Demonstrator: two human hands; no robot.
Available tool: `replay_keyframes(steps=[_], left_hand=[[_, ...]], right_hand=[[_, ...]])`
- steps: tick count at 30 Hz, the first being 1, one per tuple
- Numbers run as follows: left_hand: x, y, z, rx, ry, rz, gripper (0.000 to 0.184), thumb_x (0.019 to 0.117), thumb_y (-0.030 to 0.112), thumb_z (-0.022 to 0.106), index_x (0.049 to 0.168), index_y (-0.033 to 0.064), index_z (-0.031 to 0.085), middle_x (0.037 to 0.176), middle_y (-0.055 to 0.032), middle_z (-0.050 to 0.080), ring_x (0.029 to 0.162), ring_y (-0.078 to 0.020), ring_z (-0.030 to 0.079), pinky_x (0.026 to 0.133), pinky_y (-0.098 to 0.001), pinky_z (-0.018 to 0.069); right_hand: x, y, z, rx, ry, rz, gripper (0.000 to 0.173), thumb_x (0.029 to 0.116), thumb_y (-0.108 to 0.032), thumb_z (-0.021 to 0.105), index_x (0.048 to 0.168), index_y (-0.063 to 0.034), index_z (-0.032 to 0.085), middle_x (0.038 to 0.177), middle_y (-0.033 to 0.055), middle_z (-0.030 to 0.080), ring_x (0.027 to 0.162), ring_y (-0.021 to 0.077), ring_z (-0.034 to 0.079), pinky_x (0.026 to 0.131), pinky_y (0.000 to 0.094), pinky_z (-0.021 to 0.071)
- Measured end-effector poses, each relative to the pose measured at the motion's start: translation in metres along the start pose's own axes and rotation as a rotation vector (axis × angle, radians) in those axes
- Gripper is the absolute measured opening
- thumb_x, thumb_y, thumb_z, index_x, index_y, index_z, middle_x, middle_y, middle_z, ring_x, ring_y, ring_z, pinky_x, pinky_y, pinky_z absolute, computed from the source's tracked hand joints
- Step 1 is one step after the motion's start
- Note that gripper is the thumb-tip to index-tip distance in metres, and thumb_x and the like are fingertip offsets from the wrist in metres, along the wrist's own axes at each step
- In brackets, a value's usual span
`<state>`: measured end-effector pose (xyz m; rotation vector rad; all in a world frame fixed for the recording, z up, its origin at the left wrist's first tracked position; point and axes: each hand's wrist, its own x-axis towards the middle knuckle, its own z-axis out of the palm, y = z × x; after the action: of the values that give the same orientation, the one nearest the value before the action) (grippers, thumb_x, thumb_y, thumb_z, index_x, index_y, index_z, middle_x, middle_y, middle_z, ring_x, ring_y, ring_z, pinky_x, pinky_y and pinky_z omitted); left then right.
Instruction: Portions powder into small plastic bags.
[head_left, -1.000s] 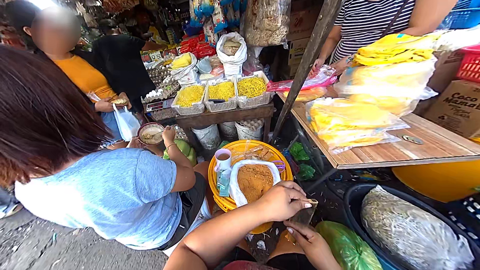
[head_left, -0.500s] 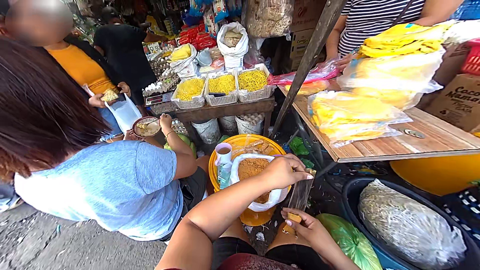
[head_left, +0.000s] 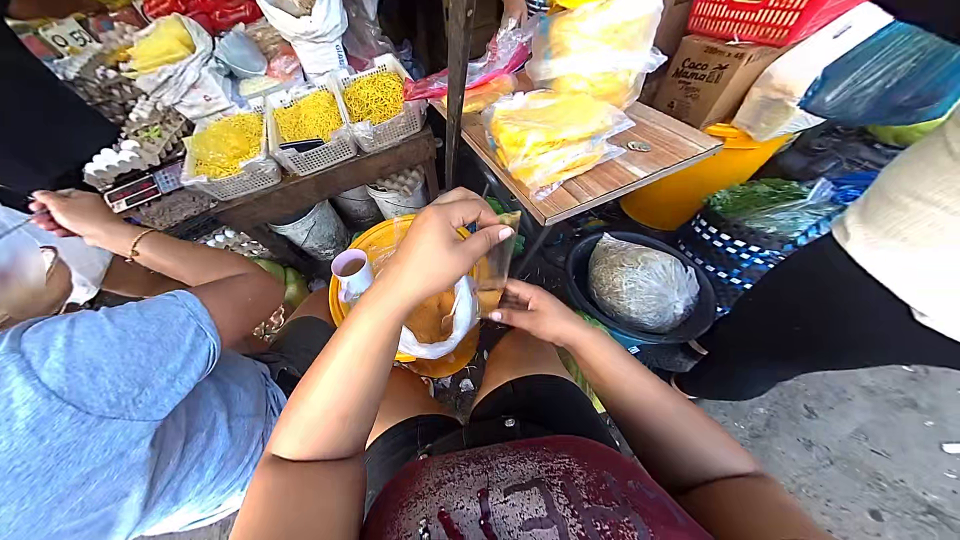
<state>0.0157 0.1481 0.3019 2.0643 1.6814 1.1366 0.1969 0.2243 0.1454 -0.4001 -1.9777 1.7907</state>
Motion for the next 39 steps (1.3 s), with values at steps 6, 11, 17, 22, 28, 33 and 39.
replay_keyframes(steps=[6,11,17,22,28,33,39], left_hand=[[-0.006,-0.023,0.038,-0.008,0.076,-0.023,0.015,0.0941,0.019,0.074,0.091,0.0055,0.078,0.112,-0.0071,0.071,0.112,-0.02,0.064,0.101,-0.0436,0.05],[-0.01,-0.046,0.036,-0.164,0.203,-0.131,0.019,0.092,0.018,0.076,0.083,0.0018,0.07,0.104,-0.0095,0.069,0.106,-0.0143,0.064,0.094,-0.0326,0.0515],[-0.055,-0.063,0.046,-0.461,0.097,-0.355,0.025,0.1003,0.013,0.064,0.12,-0.0024,0.066,0.113,-0.0112,0.069,0.097,-0.0141,0.067,0.089,-0.0346,0.0569],[-0.106,-0.071,0.072,-0.98,0.187,-0.534,0.028,0.1076,0.004,0.04,0.113,-0.0076,0.065,0.104,-0.0102,0.074,0.097,-0.0181,0.074,0.093,-0.0361,0.06],[-0.14,-0.074,0.066,-1.033,0.27,-0.474,0.013,0.0991,-0.002,0.056,0.097,0.0035,0.068,0.089,-0.0024,0.075,0.065,-0.0058,0.067,0.058,-0.0206,0.0559],[-0.15,-0.075,0.061,-0.696,0.264,-0.326,0.006,0.0919,0.001,0.069,0.092,0.0061,0.072,0.084,0.0078,0.071,0.07,0.0024,0.062,0.065,-0.0172,0.0533],[-0.158,-0.076,0.06,-0.536,0.268,-0.258,0.005,0.0891,0.002,0.074,0.094,0.0005,0.074,0.096,0.0019,0.072,0.088,0.0012,0.066,0.082,-0.0193,0.0567]], right_hand=[[0.007,-0.007,-0.012,-0.113,0.144,0.07,0.022,0.1027,-0.012,0.059,0.116,-0.0013,0.073,0.112,0.0043,0.074,0.103,0.0035,0.067,0.096,0.0255,0.0535],[0.003,0.011,0.001,-0.138,0.14,0.149,0.021,0.1013,-0.014,0.062,0.114,-0.0025,0.074,0.111,0.0047,0.074,0.101,0.0028,0.066,0.093,0.0234,0.0533],[-0.004,0.023,0.044,-0.03,0.112,0.186,0.02,0.1018,-0.013,0.06,0.109,-0.0019,0.075,0.106,0.0027,0.074,0.096,0.0004,0.065,0.089,0.022,0.0528],[-0.005,0.021,0.068,-0.028,-0.075,0.224,0.026,0.1059,-0.014,0.053,0.115,0.0005,0.072,0.11,0.0039,0.072,0.099,-0.0015,0.063,0.093,0.0201,0.0499],[0.001,-0.011,0.056,-0.318,0.029,-0.084,0.033,0.0974,-0.02,0.066,0.125,-0.0026,0.069,0.126,0.0125,0.067,0.117,0.0138,0.064,0.101,0.0301,0.0533],[0.017,-0.059,0.043,-0.506,0.199,-0.479,0.026,0.0994,-0.02,0.063,0.12,-0.0067,0.073,0.126,0.0085,0.068,0.12,0.0133,0.063,0.101,0.0309,0.0537],[0.036,-0.074,0.042,-0.756,0.014,-0.465,0.019,0.1004,-0.025,0.062,0.106,-0.0118,0.075,0.131,0.0094,0.065,0.123,0.0244,0.061,0.1,0.0431,0.0529]])
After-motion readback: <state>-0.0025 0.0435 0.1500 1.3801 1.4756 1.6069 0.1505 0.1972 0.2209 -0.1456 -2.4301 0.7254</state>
